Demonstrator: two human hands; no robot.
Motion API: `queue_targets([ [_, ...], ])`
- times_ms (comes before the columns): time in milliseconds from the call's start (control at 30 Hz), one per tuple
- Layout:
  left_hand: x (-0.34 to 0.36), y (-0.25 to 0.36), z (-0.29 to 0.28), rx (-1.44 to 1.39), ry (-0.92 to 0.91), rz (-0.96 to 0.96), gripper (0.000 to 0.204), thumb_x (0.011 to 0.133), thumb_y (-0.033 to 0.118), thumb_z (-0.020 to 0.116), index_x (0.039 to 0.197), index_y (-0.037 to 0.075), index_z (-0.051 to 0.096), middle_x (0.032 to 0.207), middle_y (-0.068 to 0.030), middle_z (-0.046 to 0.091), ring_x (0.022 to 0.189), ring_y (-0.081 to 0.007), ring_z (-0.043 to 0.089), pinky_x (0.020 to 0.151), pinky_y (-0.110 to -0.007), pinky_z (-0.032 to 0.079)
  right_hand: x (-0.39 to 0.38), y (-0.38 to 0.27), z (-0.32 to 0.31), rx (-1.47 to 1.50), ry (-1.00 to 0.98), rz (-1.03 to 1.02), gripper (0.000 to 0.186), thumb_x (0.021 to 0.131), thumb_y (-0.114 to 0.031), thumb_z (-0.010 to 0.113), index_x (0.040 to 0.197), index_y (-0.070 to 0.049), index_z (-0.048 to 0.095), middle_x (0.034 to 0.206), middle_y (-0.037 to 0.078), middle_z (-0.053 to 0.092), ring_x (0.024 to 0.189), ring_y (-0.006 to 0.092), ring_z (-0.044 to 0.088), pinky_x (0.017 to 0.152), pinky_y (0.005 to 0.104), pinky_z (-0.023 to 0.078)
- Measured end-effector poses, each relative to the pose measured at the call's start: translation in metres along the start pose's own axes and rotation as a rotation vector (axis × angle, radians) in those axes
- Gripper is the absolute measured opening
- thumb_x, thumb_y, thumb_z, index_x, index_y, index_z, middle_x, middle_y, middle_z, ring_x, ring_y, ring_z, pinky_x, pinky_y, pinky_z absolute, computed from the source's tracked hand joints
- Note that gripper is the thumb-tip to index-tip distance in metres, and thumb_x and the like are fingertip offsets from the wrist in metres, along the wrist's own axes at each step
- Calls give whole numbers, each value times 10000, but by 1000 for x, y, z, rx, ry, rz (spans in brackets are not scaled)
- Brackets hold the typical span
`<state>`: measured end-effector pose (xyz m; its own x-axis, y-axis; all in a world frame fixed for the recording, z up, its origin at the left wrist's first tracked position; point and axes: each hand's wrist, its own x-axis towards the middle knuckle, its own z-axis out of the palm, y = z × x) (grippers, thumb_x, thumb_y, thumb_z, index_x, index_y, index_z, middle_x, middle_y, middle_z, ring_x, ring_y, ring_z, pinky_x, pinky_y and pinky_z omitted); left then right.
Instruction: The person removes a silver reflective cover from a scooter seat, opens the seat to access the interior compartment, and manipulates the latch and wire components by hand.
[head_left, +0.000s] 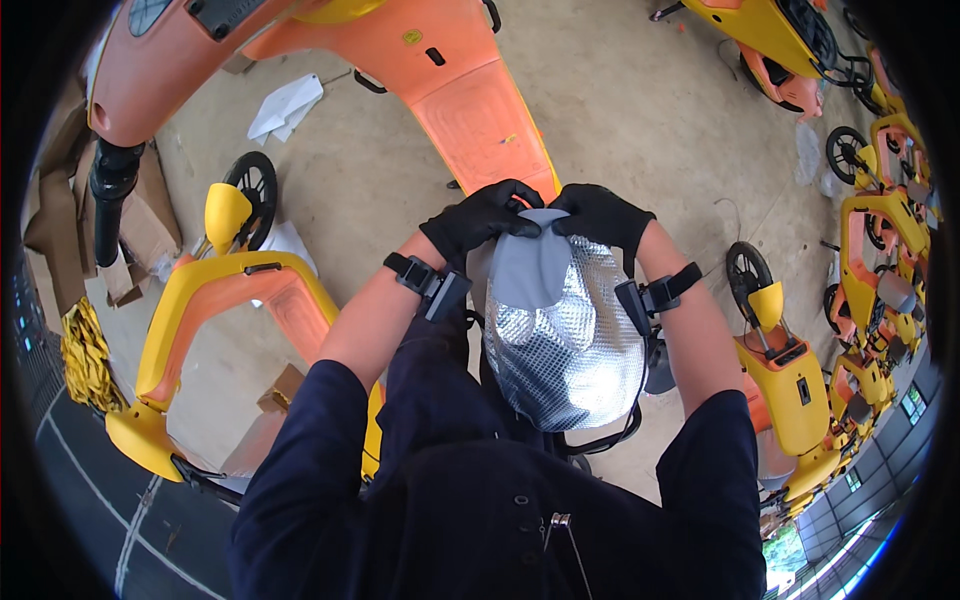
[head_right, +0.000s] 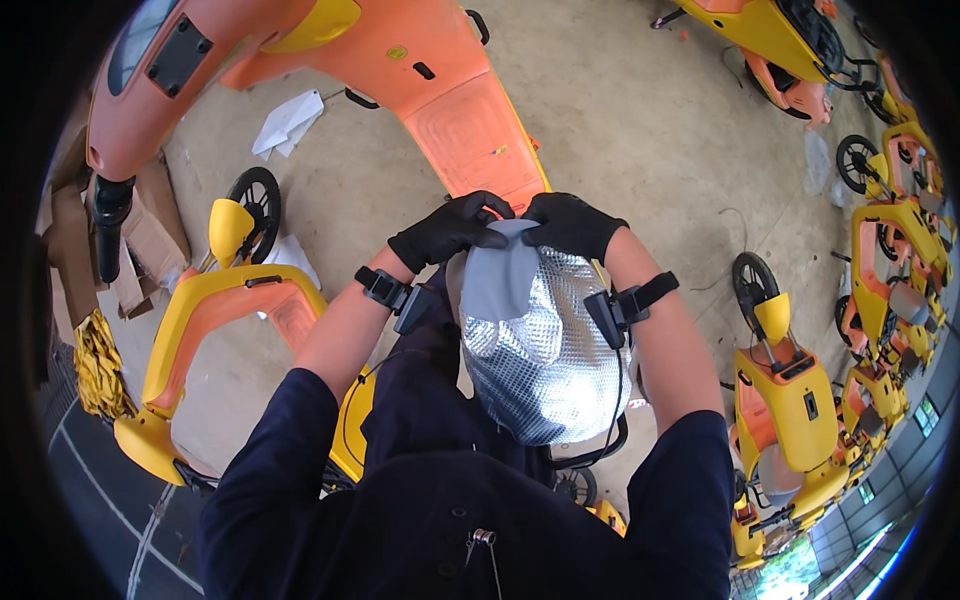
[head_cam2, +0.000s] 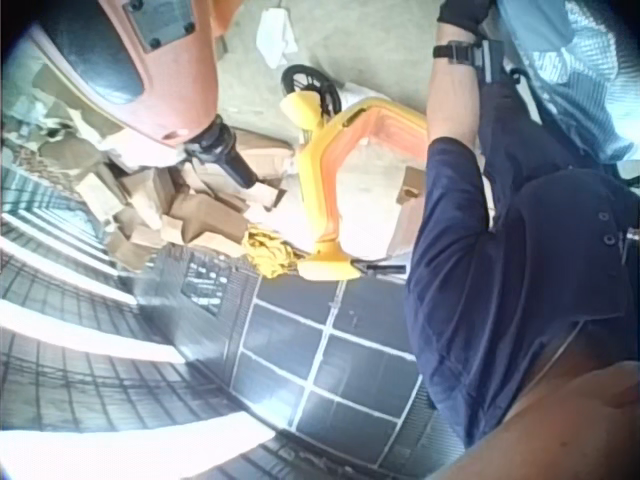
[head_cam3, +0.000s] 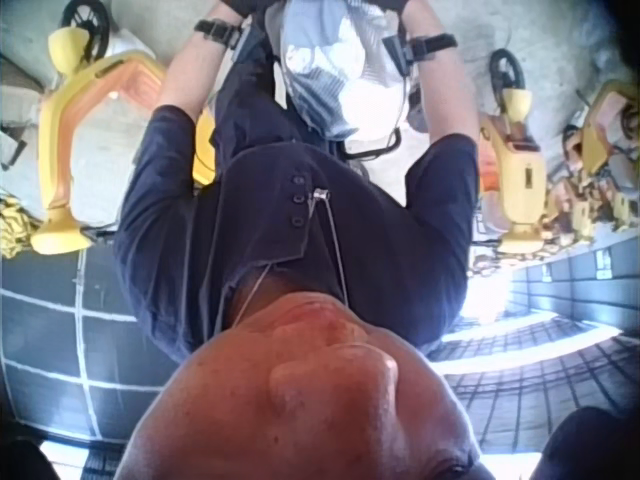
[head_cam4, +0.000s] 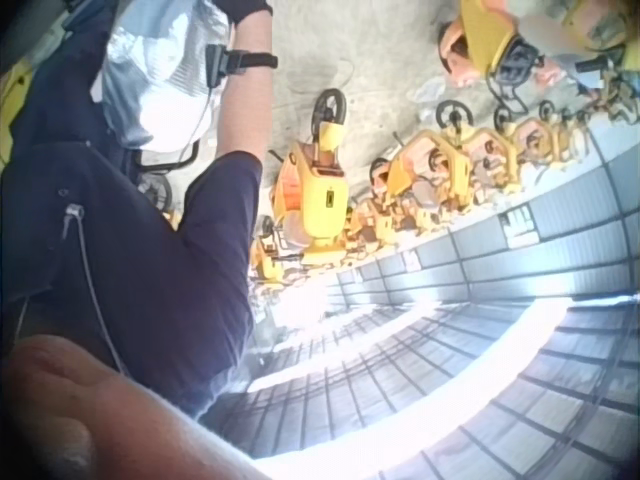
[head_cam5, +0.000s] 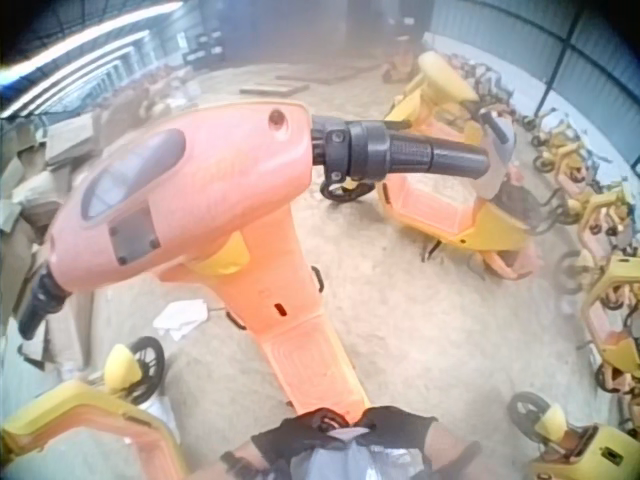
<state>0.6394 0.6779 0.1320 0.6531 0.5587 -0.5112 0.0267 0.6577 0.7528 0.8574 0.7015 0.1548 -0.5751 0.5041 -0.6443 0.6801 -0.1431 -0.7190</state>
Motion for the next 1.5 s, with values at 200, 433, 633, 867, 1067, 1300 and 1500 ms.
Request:
queue_targets([
  [200,3,22,2,506,-134,-300,334,722,225,710,964,38,573,828,-14,565,766,-87,501,708,-232,407,1,16,5,66,78,-33,227,675,-160,673,829,-32,567,845,132,602,841,281,573,735,354,452],
  [433,-32,-6,-8,14,-281,-287,324,831,333,586,995,55,557,742,4,528,648,-59,499,595,-196,434,-4,19,12,-20,203,-141,201,703,-122,645,831,-44,512,809,142,583,814,315,569,701,371,445],
  [633,-38,12,2,111,-177,-409,373,858,378,543,971,22,532,737,19,504,641,-55,487,537,-197,405,-1,19,23,32,273,-142,192,724,-140,642,828,-53,506,805,141,579,791,315,571,695,367,445],
  [867,-42,-39,-16,-91,-22,-186,340,899,336,484,926,9,574,810,12,539,743,-62,468,671,-227,420,6,21,12,107,119,-107,192,727,-160,645,818,-41,526,775,108,587,765,246,570,689,342,448],
  [1067,-45,-29,-3,3,67,-231,309,882,325,512,854,25,578,762,0,536,724,-74,468,659,-258,409,10,22,0,326,-123,106,206,734,-207,669,810,-40,575,789,102,594,750,207,558,714,313,443],
  [1300,-52,-35,6,235,201,-143,284,839,318,576,802,36,582,708,-3,526,683,-76,462,645,-244,402,5,24,-1,116,-227,93,360,816,-380,563,897,-30,585,812,45,600,731,122,528,691,286,427],
  [1500,-57,-45,11,81,367,-181,251,807,295,642,755,53,599,656,24,512,614,-60,460,550,-225,400,-10,10,-19,300,-468,370,360,872,-376,390,855,-63,570,708,-15,502,604,96,418,559,278,368],
])
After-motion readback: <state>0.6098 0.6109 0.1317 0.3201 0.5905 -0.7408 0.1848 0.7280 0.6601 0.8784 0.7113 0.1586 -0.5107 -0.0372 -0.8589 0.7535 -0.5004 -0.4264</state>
